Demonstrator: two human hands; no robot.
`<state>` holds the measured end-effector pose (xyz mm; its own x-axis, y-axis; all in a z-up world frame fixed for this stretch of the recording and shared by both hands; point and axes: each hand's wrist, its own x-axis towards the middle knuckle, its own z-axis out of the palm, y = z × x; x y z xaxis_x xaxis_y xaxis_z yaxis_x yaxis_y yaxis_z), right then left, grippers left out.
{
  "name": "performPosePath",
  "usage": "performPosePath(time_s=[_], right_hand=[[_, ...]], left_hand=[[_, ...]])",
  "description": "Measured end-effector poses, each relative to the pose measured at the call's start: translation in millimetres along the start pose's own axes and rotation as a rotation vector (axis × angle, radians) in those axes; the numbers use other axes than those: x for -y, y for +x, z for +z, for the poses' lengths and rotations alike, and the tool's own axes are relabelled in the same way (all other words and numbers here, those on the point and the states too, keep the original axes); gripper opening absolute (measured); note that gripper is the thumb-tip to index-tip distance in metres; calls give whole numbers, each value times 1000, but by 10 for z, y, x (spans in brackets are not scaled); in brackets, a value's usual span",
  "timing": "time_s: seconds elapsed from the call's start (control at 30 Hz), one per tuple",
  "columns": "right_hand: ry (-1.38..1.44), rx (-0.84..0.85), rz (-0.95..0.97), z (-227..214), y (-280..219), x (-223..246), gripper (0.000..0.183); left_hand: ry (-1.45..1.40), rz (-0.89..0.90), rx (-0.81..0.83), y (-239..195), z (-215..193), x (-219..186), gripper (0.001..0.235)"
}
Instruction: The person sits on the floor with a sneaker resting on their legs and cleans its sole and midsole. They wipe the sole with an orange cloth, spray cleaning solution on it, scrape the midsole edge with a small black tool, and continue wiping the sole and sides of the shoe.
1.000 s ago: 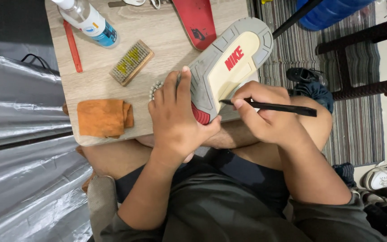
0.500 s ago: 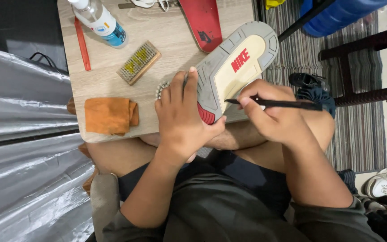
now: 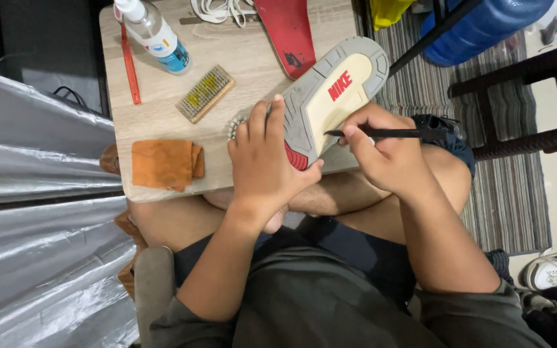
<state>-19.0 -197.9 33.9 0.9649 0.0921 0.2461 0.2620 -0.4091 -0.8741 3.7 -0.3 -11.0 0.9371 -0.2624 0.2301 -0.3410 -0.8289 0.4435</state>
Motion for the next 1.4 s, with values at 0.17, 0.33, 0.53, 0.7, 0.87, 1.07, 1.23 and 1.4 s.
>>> performPosePath(time_s=[0.17, 0.33, 0.53, 0.7, 0.87, 1.07, 1.23, 1.4], right_hand=[[34, -34, -46, 55, -35, -145, 12], [151, -186, 25, 120, -181, -205, 14], [-43, -222, 61, 306, -309, 101, 20], [-150, -148, 56, 376, -318, 479, 21], [-242, -64, -40, 498, -306, 636, 14], [-413, 162, -184, 775, 62, 959, 33], [-701, 315, -132, 1289, 460, 784, 37], [-1005, 161, -253, 1959, 761, 268, 23]], left_hand=[[-55, -17, -39, -5, 34, 22, 116], [-70, 2, -12, -59, -74, -22, 116], [-105, 9, 8, -201, -166, 105, 117], [-62, 77, -285, -231, -468, 666, 56], [169, -271, 69, -371, -606, 1343, 60], [194, -392, 294, -476, -547, 1713, 67], [179, -468, 284, -617, -536, 1967, 63], [145, -453, 374, -836, -723, 2058, 26]])
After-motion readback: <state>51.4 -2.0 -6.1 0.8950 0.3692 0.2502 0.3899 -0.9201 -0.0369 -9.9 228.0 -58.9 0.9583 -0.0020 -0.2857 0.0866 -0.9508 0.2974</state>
